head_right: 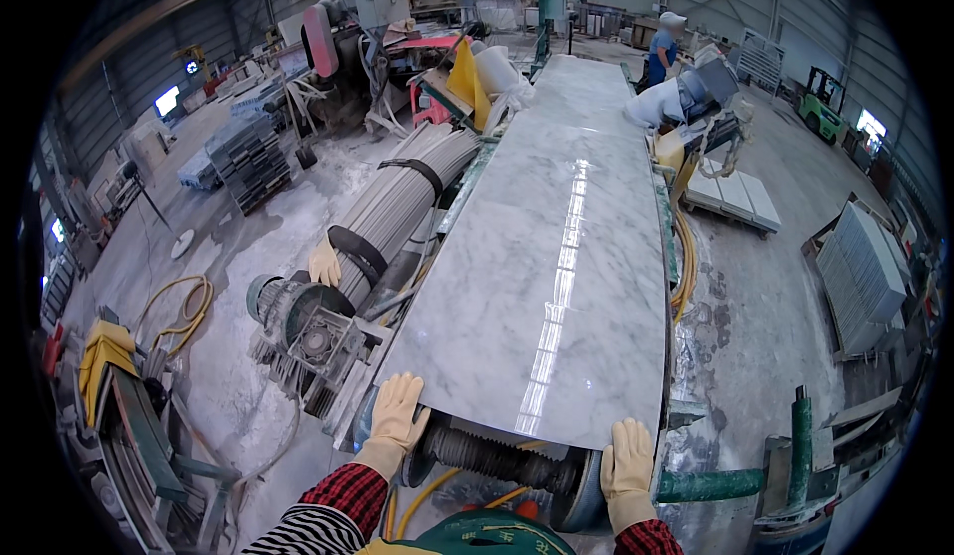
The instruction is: The person repeatedly feeds large marble-patterned tiles through a conveyor polishing machine, guiding each tile by hand and flipping it to process both sides. The person stacks finished tiles on a nearby rack.
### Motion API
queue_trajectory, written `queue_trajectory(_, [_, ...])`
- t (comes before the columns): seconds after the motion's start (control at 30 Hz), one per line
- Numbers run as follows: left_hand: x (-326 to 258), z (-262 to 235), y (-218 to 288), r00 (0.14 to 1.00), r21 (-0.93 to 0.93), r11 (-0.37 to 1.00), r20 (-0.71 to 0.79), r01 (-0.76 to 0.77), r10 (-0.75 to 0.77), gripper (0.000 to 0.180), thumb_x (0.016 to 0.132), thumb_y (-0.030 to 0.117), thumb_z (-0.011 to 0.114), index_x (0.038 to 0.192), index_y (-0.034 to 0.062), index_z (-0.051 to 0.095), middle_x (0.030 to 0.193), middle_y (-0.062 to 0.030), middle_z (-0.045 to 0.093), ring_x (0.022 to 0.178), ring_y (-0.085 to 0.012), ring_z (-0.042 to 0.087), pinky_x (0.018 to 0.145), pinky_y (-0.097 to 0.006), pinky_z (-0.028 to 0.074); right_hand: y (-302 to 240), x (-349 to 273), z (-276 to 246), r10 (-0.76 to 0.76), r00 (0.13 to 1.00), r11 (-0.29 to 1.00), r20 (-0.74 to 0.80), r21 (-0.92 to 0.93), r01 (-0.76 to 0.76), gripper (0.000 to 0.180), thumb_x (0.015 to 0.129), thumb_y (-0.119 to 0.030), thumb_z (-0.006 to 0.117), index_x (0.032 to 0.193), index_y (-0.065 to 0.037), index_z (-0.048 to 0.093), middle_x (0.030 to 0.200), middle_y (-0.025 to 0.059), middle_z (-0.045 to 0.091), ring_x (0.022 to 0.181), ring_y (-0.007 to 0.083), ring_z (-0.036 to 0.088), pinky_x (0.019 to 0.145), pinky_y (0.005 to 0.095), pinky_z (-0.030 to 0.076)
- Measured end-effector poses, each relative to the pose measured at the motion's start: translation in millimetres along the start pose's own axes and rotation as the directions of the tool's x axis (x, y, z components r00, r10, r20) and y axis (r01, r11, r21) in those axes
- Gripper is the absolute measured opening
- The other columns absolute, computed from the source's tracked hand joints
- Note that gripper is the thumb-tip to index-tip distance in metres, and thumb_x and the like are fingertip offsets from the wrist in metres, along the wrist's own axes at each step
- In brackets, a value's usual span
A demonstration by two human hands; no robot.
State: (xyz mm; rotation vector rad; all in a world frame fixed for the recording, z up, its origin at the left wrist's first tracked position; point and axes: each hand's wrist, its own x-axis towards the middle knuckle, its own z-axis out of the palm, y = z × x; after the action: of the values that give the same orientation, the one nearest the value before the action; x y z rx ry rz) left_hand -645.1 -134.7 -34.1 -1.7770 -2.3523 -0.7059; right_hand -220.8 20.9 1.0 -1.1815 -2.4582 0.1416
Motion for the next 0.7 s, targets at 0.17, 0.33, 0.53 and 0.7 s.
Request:
queue_trajectory(0.17, [-1.1,-3.5,2.6,1.0,-0.001,1.0,-0.006,0.006,-0.006,0.064,0.088,0.027,0.074,0.145,0.008,0.052,0.15,-0.023,0.051,0.139,-0.0465,0.045,0.119,-0.056,0.032,3.2,-5.4,5.3,-0.038,0.998,0.998,-0.042,-0.052,0.036,0.04,0.093,-0.019,0.051,0.126,0.003,0.054,0.133,0.0271,0.054,0.126,0.0497,0.047,0.115,0.0543,0.035])
queue_trajectory(0.33, [1.4,-12.0,10.1,0.999,0.005,1.0,0.036,-0.001,0.001,0.064,0.087,0.028,0.075,0.144,0.008,0.053,0.149,-0.0222,0.051,0.14,-0.0461,0.043,0.119,-0.057,0.031,-3.8,-2.1,-4.1,0.002,1.0,1.0,0.019,0.004,-0.002,0.041,0.093,-0.018,0.052,0.127,0.003,0.054,0.135,0.0277,0.054,0.127,0.0506,0.047,0.115,0.0548,0.035])
queue_trajectory(0.53, [4.5,-22.5,12.3,0.987,0.026,0.987,0.027,-0.158,0.157,0.056,0.087,0.029,0.074,0.138,0.0109,0.057,0.143,-0.0173,0.055,0.133,-0.0427,0.047,0.115,-0.055,0.035,-2.2,-6.1,-0.7,0.005,1.0,1.0,0.014,0.009,-0.005,0.042,0.093,-0.019,0.053,0.128,0.003,0.054,0.136,0.0279,0.053,0.129,0.0507,0.047,0.115,0.055,0.034])
queue_trajectory(0.7, [1.4,-19.5,11.1,0.988,0.022,0.988,0.0,-0.152,0.152,0.053,0.088,0.026,0.072,0.137,0.0115,0.058,0.142,-0.0153,0.057,0.132,-0.0418,0.048,0.114,-0.054,0.035,-1.1,-9.5,1.9,0.016,1.0,1.0,0.018,0.009,-0.016,0.043,0.093,-0.02,0.054,0.13,0.003,0.054,0.138,0.0278,0.053,0.13,0.0507,0.046,0.116,0.0553,0.034])
